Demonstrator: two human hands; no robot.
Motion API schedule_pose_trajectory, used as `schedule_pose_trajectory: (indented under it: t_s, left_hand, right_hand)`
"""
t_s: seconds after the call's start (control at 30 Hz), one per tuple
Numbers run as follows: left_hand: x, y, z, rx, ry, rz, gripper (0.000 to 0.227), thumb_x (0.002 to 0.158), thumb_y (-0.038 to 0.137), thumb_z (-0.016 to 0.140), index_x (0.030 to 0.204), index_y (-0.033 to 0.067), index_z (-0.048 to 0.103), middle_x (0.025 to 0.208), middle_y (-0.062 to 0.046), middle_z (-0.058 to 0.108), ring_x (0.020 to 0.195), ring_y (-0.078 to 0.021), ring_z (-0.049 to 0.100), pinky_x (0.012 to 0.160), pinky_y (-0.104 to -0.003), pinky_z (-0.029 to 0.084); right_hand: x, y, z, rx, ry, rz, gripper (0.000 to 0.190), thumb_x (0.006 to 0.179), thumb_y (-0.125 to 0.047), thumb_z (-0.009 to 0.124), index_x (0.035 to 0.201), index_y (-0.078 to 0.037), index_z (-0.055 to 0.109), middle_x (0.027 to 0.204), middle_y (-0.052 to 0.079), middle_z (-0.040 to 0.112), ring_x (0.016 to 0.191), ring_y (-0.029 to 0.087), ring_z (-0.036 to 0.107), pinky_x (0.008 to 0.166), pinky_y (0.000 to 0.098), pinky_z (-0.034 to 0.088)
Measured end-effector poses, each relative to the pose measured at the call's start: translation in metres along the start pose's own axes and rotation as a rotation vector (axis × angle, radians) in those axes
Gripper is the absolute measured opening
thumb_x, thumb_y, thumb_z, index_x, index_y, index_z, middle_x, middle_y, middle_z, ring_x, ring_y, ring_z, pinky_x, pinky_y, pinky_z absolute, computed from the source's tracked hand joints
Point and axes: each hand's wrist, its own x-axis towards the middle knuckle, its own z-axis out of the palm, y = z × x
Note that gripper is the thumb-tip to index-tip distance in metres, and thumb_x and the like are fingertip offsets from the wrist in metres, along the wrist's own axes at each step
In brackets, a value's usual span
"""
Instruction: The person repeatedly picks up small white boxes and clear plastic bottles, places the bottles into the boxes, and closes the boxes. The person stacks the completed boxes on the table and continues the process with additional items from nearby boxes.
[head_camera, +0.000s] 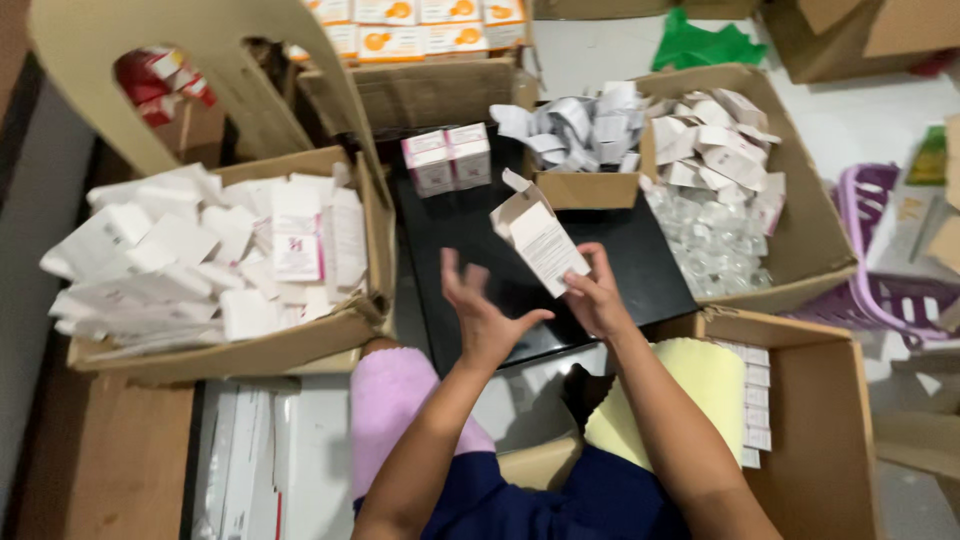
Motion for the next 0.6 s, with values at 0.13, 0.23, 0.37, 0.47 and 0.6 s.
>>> schedule_pose_trajectory:
  t_s: [0.13,0.23,0.37,0.47,0.6]
  left_hand:
    - [-0.01,-0.01,0.029,-0.529,-0.04,-0.591,0.114,0.072,0.037,0.088,0.157,0.0081,0.019,0.146,-0.021,0.053,0.133,-0.0374,0.058,0.111,-0.047,0.047]
    - [-0.018,-0.036,0.062,-0.254,0.045,-0.47,0.105,0.074,0.027,0.094,0.153,0.0046,0.028,0.143,-0.024,0.053,0.132,-0.0396,0.058,0.112,-0.047,0.046]
    - [-0.031,-0.071,0.107,-0.028,0.104,-0.394,0.108,0.071,0.025,0.097,0.151,0.0045,0.027,0.146,-0.027,0.048,0.134,-0.0433,0.051,0.113,-0.049,0.042]
    - [-0.04,-0.081,0.119,0.019,0.032,-0.43,0.112,0.067,0.027,0.097,0.153,0.0054,0.027,0.15,-0.027,0.045,0.139,-0.0434,0.046,0.115,-0.048,0.04]
    - [-0.054,-0.073,0.105,0.22,0.163,-0.102,0.131,0.06,0.043,0.098,0.154,0.0037,0.016,0.154,-0.035,0.019,0.143,-0.0512,0.025,0.118,-0.058,0.028]
  right_hand:
    - [-0.003,0.008,0.004,-0.357,-0.11,0.04,0.049,0.087,-0.001,0.074,0.128,-0.013,0.048,0.133,0.006,0.055,0.12,0.024,0.059,0.1,0.0384,0.052]
    - [0.003,-0.009,0.023,-0.872,-0.077,-0.076,0.049,0.09,-0.005,0.074,0.133,-0.011,0.051,0.141,0.007,0.054,0.129,0.022,0.056,0.101,0.036,0.051]
    - [-0.008,-0.069,0.055,-0.972,0.164,-0.152,0.049,0.091,-0.008,0.075,0.136,-0.01,0.055,0.133,0.008,0.06,0.125,0.022,0.06,0.096,0.036,0.055]
    - [-0.031,-0.128,0.078,-1.189,0.193,-0.249,0.044,0.092,-0.008,0.075,0.133,-0.008,0.06,0.132,0.007,0.061,0.119,0.02,0.064,0.096,0.0344,0.055]
    - [-0.054,-0.197,0.054,-1.388,0.211,-0.36,0.042,0.089,-0.011,0.078,0.129,-0.005,0.063,0.125,0.008,0.068,0.111,0.019,0.067,0.093,0.0325,0.054]
